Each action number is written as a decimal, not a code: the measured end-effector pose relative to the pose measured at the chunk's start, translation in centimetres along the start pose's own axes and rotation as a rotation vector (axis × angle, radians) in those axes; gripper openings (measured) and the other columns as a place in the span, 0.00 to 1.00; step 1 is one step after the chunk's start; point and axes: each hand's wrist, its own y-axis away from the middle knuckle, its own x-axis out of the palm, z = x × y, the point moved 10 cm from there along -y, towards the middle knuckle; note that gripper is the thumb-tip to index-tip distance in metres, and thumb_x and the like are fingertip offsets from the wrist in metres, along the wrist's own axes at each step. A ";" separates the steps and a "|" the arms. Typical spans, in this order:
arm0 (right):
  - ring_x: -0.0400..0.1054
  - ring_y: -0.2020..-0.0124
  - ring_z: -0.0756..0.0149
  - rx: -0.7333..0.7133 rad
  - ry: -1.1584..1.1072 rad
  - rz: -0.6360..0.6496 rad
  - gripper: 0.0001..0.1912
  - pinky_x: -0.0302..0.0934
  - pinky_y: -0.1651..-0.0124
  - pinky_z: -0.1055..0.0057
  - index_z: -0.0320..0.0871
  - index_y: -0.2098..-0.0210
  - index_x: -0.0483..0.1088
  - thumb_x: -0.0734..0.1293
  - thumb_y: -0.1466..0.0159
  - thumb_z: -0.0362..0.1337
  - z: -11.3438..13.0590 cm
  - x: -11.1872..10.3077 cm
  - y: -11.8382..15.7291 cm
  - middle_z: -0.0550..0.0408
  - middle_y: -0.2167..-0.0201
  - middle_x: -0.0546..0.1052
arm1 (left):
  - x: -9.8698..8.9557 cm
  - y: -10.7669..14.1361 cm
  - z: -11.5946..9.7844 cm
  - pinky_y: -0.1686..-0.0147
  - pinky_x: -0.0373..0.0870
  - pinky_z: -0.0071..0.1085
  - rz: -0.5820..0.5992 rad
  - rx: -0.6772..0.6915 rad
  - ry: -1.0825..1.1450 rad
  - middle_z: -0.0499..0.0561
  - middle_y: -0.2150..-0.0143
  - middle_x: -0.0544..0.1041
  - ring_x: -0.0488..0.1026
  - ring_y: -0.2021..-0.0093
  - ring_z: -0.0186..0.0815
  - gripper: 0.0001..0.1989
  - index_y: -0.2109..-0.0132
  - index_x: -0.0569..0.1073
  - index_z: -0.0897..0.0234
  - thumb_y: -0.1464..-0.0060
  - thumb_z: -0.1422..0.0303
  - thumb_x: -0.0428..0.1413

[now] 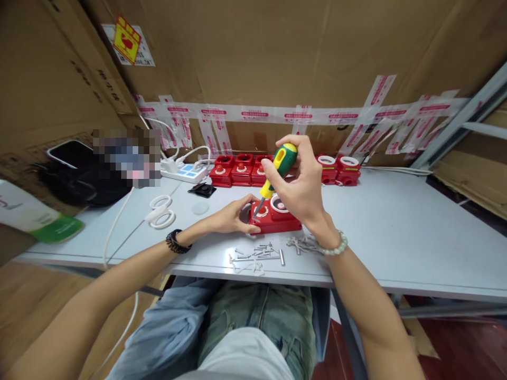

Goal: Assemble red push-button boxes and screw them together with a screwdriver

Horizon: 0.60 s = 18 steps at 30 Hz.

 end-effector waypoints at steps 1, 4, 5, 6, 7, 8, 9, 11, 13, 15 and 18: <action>0.64 0.76 0.72 0.005 -0.008 -0.006 0.15 0.64 0.78 0.71 0.49 0.58 0.65 0.72 0.41 0.43 -0.2 0.0 0.0 0.61 0.71 0.65 | 0.0 0.0 0.0 0.60 0.67 0.34 0.003 -0.005 -0.007 0.52 0.56 0.75 0.71 0.59 0.40 0.30 0.51 0.66 0.61 0.56 0.54 0.67; 0.64 0.77 0.72 0.028 -0.022 -0.017 0.15 0.64 0.78 0.71 0.49 0.58 0.64 0.72 0.41 0.42 -0.7 0.1 0.1 0.62 0.72 0.64 | 0.0 0.0 0.2 0.61 0.67 0.33 0.004 -0.021 -0.033 0.51 0.59 0.75 0.70 0.62 0.38 0.30 0.51 0.66 0.62 0.56 0.53 0.67; 0.64 0.77 0.72 0.035 -0.019 -0.022 0.15 0.63 0.78 0.71 0.49 0.58 0.64 0.71 0.41 0.42 -0.8 0.1 0.2 0.62 0.72 0.64 | 0.0 0.0 0.2 0.62 0.67 0.33 0.003 -0.025 -0.039 0.51 0.59 0.75 0.69 0.62 0.38 0.30 0.51 0.66 0.62 0.56 0.53 0.67; 0.64 0.77 0.71 0.039 -0.012 -0.027 0.14 0.63 0.78 0.70 0.49 0.58 0.64 0.71 0.40 0.42 -1.0 0.1 0.2 0.61 0.72 0.64 | 0.0 0.0 0.2 0.62 0.67 0.33 0.003 -0.028 -0.041 0.50 0.59 0.75 0.69 0.62 0.38 0.30 0.52 0.66 0.62 0.56 0.53 0.67; 0.64 0.76 0.71 0.041 -0.002 -0.031 0.14 0.62 0.77 0.70 0.49 0.58 0.64 0.70 0.40 0.41 -1.2 0.1 0.3 0.61 0.72 0.64 | 0.0 0.0 0.2 0.62 0.67 0.33 0.004 -0.028 -0.041 0.50 0.59 0.75 0.69 0.62 0.38 0.30 0.52 0.66 0.62 0.56 0.53 0.67; 0.65 0.76 0.71 0.041 0.010 -0.036 0.13 0.62 0.77 0.70 0.49 0.58 0.64 0.70 0.40 0.41 -1.4 0.1 0.3 0.61 0.72 0.64 | 0.0 0.0 0.2 0.62 0.67 0.33 0.004 -0.026 -0.038 0.51 0.59 0.75 0.70 0.62 0.38 0.30 0.51 0.66 0.62 0.56 0.53 0.67; 0.65 0.75 0.71 0.042 0.021 -0.040 0.13 0.61 0.77 0.70 0.49 0.58 0.64 0.70 0.39 0.41 -1.5 0.1 0.3 0.61 0.71 0.64 | 0.0 0.0 0.1 0.62 0.67 0.33 0.005 -0.024 -0.033 0.51 0.58 0.75 0.70 0.61 0.38 0.30 0.51 0.66 0.62 0.56 0.53 0.67; 0.66 0.75 0.70 0.058 0.033 -0.039 0.13 0.62 0.76 0.70 0.49 0.58 0.64 0.69 0.39 0.40 -2.1 0.2 0.4 0.61 0.72 0.64 | 0.0 0.0 0.0 0.61 0.68 0.34 0.005 -0.019 -0.022 0.51 0.58 0.75 0.71 0.60 0.39 0.30 0.51 0.66 0.62 0.56 0.53 0.67; 0.67 0.74 0.69 0.084 0.035 -0.035 0.13 0.63 0.75 0.70 0.49 0.58 0.63 0.69 0.39 0.40 -2.8 0.3 0.5 0.61 0.72 0.65 | 0.0 0.0 0.1 0.60 0.68 0.34 0.006 -0.023 -0.017 0.51 0.58 0.76 0.71 0.60 0.39 0.30 0.51 0.66 0.62 0.56 0.53 0.67; 0.68 0.72 0.68 0.103 0.037 -0.040 0.13 0.65 0.75 0.69 0.48 0.58 0.63 0.69 0.40 0.39 -3.5 0.2 0.6 0.61 0.72 0.65 | 0.0 0.0 0.1 0.60 0.69 0.35 0.005 -0.028 -0.020 0.52 0.58 0.76 0.72 0.60 0.40 0.30 0.51 0.66 0.62 0.56 0.53 0.67; 0.69 0.72 0.68 0.130 0.035 -0.059 0.13 0.67 0.74 0.69 0.48 0.60 0.62 0.69 0.41 0.38 -4.6 -0.2 0.8 0.61 0.72 0.66 | 0.0 0.0 0.2 0.59 0.70 0.37 0.003 -0.030 -0.015 0.53 0.58 0.76 0.73 0.60 0.41 0.30 0.51 0.67 0.62 0.57 0.53 0.67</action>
